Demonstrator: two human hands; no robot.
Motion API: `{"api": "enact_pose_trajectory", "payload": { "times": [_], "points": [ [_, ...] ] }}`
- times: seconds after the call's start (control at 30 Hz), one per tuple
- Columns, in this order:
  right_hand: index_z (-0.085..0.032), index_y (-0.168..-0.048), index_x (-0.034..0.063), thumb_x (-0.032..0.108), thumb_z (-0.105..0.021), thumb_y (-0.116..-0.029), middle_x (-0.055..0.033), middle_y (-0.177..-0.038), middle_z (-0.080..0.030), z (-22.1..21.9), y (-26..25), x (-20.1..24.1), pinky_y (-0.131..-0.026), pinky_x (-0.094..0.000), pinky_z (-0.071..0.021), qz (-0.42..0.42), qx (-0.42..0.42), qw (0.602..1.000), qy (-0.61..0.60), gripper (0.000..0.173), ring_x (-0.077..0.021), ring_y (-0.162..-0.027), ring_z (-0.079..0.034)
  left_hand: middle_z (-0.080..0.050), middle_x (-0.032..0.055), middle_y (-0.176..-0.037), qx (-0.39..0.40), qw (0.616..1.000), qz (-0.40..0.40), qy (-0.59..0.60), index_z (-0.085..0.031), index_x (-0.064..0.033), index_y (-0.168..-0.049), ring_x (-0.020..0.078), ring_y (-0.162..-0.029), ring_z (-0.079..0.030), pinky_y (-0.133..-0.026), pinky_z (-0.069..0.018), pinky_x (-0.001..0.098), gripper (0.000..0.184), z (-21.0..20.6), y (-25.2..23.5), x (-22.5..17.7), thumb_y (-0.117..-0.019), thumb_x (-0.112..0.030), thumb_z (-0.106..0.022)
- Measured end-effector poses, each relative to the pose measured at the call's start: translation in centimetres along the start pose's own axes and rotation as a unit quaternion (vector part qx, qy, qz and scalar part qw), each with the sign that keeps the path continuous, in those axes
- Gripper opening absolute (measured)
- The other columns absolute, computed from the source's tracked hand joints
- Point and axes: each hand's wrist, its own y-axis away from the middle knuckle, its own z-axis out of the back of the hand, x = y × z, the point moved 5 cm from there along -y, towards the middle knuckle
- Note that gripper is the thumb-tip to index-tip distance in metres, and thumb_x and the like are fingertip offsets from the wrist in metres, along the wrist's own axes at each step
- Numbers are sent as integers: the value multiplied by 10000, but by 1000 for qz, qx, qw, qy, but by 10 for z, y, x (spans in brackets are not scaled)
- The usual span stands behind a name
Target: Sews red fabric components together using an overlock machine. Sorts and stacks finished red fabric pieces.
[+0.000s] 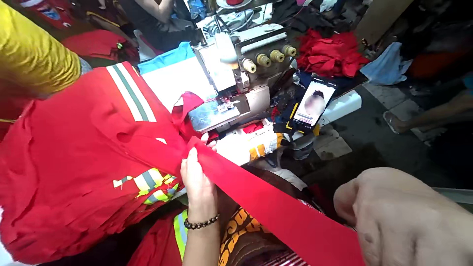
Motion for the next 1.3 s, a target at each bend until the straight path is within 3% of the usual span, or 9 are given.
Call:
{"api": "enact_pose_trajectory", "payload": {
  "times": [0.1,0.2,0.33,0.53,0.67,0.77,1.03,1.2,1.3],
  "points": [
    [-672,-790,48,240,-692,-955,-53,-695,-646,-5,-4,-22,-566,-263,-541,-12,57,998,30,254,-121,-619,-645,-716,131,-1082,-30,991,-100,-86,-562,73,-1209,184,-957,-736,-841,-623,349,226,-1,6,-1,-1083,-58,-428],
    [-720,-901,61,166,-643,-998,-45,-823,-706,-2,-13,-59,-662,-250,-553,-6,75,987,144,162,-93,-743,-675,-729,104,-1119,56,971,-215,-90,-657,71,-1151,165,-1051,-698,-930,-576,328,226,-7,17,-1,-938,105,-589],
    [-708,-1025,-13,23,-590,-1004,-111,-934,-721,15,-33,-112,-840,-273,-569,-57,-16,952,301,126,-141,-903,-696,-759,77,-982,139,974,-176,-32,-704,32,-1042,150,-926,-731,-849,-615,321,150,-23,46,0,-922,99,-643],
    [-724,-1056,-37,8,-661,-947,-111,-1073,-735,29,-41,-146,-886,-247,-584,-111,-140,912,369,134,-109,-999,-703,-737,0,-792,162,978,-130,20,-704,-69,-851,69,-759,-707,-741,-601,255,196,-29,62,0,-913,85,-598],
    [-697,-1074,-39,26,-640,-970,-107,-933,-729,12,-40,-145,-807,-261,-591,-132,-14,952,277,136,-119,-859,-706,-749,48,-847,162,980,-111,-22,-725,9,-970,99,-767,-716,-725,-611,264,132,-27,57,1,-890,90,-658],
    [-709,-1044,-30,1,-645,-957,-123,-924,-735,-6,-39,-145,-807,-298,-582,-117,97,961,229,112,-168,-864,-718,-746,47,-821,126,986,-96,-47,-719,3,-917,108,-748,-721,-719,-620,285,67,-28,52,1,-917,55,-677],
    [-709,-1115,-13,-13,-678,-917,-79,-1001,-727,40,-44,-148,-784,-256,-607,-170,-204,889,374,200,-95,-860,-701,-686,9,-720,207,977,-50,33,-685,-74,-797,63,-657,-654,-660,-577,241,192,-27,58,3,-981,-55,-633],
    [-712,-1107,-1,-13,-706,-902,-81,-1037,-713,45,-41,-150,-773,-233,-615,-180,-253,871,380,205,-87,-860,-704,-744,49,-882,261,964,-29,46,-717,-71,-973,110,-839,-720,-813,-601,292,299,-26,58,3,-1074,-227,-482],
    [-710,-1101,-4,1,-710,-906,-80,-1018,-708,46,-38,-153,-772,-229,-611,-180,-262,865,389,195,-86,-854,-699,-738,43,-893,273,961,-19,38,-724,-76,-980,101,-826,-707,-801,-594,278,191,-26,59,5,-1020,-223,-608]
  ]
}}
